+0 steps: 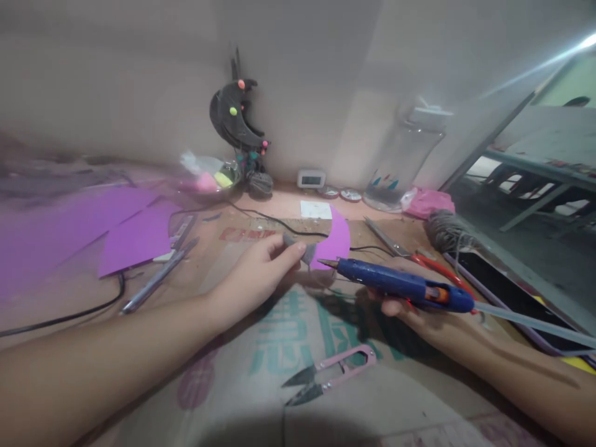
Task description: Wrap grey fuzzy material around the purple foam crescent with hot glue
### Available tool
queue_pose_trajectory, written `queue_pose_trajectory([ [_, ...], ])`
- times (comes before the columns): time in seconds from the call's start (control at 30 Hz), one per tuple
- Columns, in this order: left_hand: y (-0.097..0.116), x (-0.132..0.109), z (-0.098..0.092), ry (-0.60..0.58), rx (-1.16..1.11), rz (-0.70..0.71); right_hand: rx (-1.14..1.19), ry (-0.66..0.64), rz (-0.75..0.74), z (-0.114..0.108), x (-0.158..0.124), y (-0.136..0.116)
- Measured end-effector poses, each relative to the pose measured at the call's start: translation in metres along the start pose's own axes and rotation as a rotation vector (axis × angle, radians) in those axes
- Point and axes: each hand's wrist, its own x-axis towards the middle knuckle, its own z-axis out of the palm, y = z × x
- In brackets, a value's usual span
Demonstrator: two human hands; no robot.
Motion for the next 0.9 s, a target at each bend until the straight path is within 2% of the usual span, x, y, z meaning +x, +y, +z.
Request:
queue_pose_trajectory([
  [0.23, 0.0, -0.001, -0.001, -0.011, 0.019, -0.008, -0.063, -0.079, -0.075, 0.001, 0.002, 0.006],
  [0.4, 0.001, -0.002, -0.001, 0.004, 0.068, -0.019, -0.135, 0.107, -0.126, 0.009, 0.005, 0.008],
  [0.53, 0.003, -0.003, -0.001, 0.018, 0.082, 0.007, -0.187, 0.163, -0.157, 0.012, 0.005, 0.01],
  [0.8, 0.003, -0.003, -0.001, 0.012, 0.059, 0.02, -0.213, 0.116, -0.169, 0.012, 0.004, 0.009],
  [0.9, 0.002, -0.003, -0.001, 0.019, 0.075, 0.026, -0.268, 0.043, -0.149, 0.008, 0.004, 0.009],
])
